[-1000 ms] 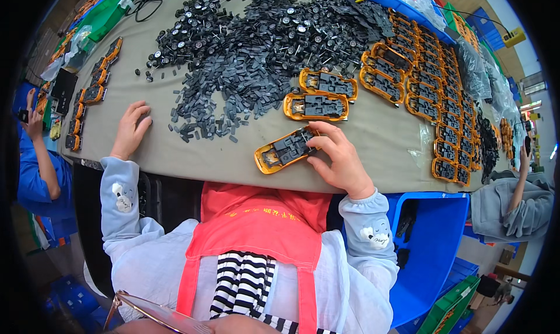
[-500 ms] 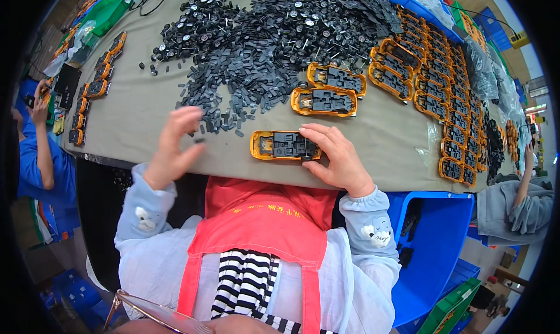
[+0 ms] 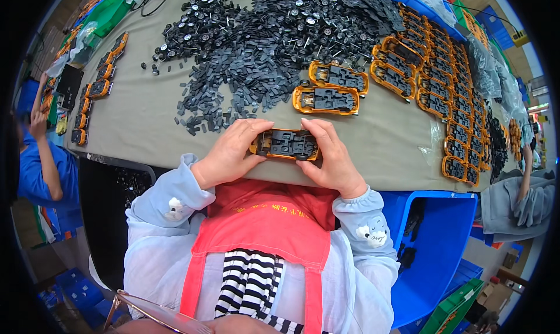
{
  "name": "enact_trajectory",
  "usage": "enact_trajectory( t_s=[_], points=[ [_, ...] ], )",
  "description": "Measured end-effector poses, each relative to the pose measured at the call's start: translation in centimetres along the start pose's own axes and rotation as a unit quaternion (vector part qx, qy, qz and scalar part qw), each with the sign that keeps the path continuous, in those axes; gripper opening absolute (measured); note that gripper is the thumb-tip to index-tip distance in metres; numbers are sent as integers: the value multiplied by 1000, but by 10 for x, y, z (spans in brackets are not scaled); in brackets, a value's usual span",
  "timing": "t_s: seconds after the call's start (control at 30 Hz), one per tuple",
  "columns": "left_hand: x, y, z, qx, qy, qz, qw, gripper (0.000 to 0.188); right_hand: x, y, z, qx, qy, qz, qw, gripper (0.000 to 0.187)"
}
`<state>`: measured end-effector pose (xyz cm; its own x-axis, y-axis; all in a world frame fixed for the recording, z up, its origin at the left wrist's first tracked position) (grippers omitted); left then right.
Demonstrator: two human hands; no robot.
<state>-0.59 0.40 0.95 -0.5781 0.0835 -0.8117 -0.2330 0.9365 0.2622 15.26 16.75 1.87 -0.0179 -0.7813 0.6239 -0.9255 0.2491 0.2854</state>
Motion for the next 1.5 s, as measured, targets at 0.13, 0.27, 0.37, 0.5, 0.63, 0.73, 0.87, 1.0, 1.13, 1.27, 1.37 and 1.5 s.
enact_trajectory(
  t_s=[0.13, 0.27, 0.37, 0.5, 0.63, 0.73, 0.87, 1.0, 1.13, 1.27, 1.37, 1.5],
  points=[
    [2, -2, -1, -3, 13, 8, 1000, 74, 0, 3, -2, 24, -14, 1, 1000, 71],
    [4, 5, -1, 7, 14, 34, 999, 75, 1, 4, -8, 32, -18, 16, 999, 66],
    [6, 6, -2, 22, 17, 56, 998, 75, -2, -2, -9, 29, -14, 26, 999, 69],
    [8, 5, -4, 28, 35, 44, 998, 75, -2, 0, -6, 33, -9, 13, 999, 75],
    [12, 1, -6, 21, 28, 45, 998, 75, -9, -16, -52, -53, -41, 12, 998, 62],
    [8, -3, -9, 17, 29, 33, 999, 74, -39, -41, -87, -106, -36, 121, 986, 48],
    [8, 8, -4, 42, 29, 48, 998, 76, -69, -79, -114, -175, -41, 172, 968, 26],
    [9, 9, -2, 29, 23, 63, 997, 78, -72, -56, -123, -186, -88, 157, 966, 19],
    [6, 7, -8, 12, 32, 63, 997, 78, -108, 27, -143, -236, -138, 123, 954, 14],
    [5, 6, -10, 16, 27, 54, 998, 76, -172, 140, -150, -211, -207, 120, 948, 16],
    [6, 6, -11, 20, 23, 49, 998, 76, -210, 218, -137, -181, -340, 86, 919, 26],
    [6, 3, -11, 23, 17, 51, 998, 78, -227, 280, -109, -128, -543, 148, 817, 36]
  ],
)
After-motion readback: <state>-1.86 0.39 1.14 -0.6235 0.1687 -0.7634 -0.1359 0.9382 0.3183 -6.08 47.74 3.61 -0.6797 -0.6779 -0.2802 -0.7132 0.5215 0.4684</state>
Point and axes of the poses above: each hand's wrist, its own y-axis towards the middle knuckle, its own z-axis out of the palm, x = y × z, the point moved 4 cm from there along y, towards the middle knuckle, and after that the axes turned 12 degrees about -y, right-handed, at the moved point
